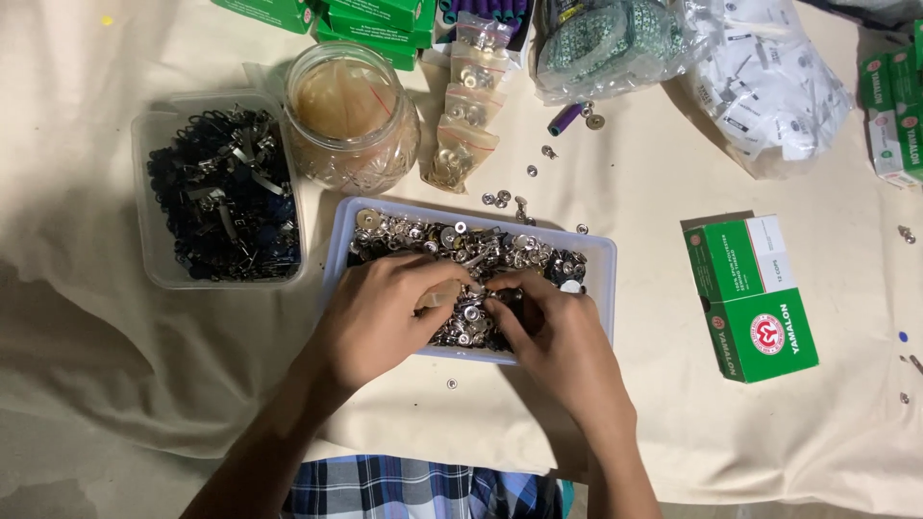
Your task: The person sorts metal buttons from a plastic tray into small clear plastic bags. They pick up buttons with their right hand and place them into a bag held open by their left hand on a table covered with a white cloth.
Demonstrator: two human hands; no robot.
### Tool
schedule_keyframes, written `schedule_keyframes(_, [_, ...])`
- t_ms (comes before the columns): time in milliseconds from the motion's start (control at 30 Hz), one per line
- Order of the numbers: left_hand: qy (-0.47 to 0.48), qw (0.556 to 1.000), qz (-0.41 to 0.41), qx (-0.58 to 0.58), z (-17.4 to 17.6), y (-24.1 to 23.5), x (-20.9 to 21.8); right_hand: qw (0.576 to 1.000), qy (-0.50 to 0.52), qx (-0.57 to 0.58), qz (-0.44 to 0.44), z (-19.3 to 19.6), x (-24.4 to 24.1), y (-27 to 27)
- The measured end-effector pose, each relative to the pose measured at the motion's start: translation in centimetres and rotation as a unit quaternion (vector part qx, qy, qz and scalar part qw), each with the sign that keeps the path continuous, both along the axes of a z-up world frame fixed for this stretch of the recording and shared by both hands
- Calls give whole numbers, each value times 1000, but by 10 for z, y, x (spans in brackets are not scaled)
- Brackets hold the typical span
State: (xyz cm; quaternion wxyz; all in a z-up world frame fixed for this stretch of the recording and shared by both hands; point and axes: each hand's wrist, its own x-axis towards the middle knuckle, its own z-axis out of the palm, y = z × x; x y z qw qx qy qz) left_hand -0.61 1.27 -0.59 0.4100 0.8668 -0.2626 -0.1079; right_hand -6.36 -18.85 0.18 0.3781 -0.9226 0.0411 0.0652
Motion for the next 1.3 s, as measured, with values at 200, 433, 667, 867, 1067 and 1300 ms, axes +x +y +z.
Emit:
schedule_keyframes(200, [-7, 999, 32, 1, -2, 2, -1, 997, -18, 1, -80, -6, -5, -4])
schedule_keyframes(433, [-11, 999, -27, 14, -13, 1, -2, 996, -29, 58, -57, 11, -13, -12])
schedule_keyframes(667, [-1, 1000, -20, 5, -12, 0, 0, 997, 44, -35, -43, 4, -8, -10])
schedule_keyframes(867, [-27, 997, -9, -65, -10, 2, -4, 999, 1, 47, -26, 7, -12, -8])
schedule_keyframes(1067, [-25, 998, 63, -18, -16, -4, -5, 994, 14, -20, -105, -3, -3, -5])
schedule_keyframes(1300, [-14, 997, 76, 10, -15, -4, -5, 995, 24, 2, -92, -11, -4, -8])
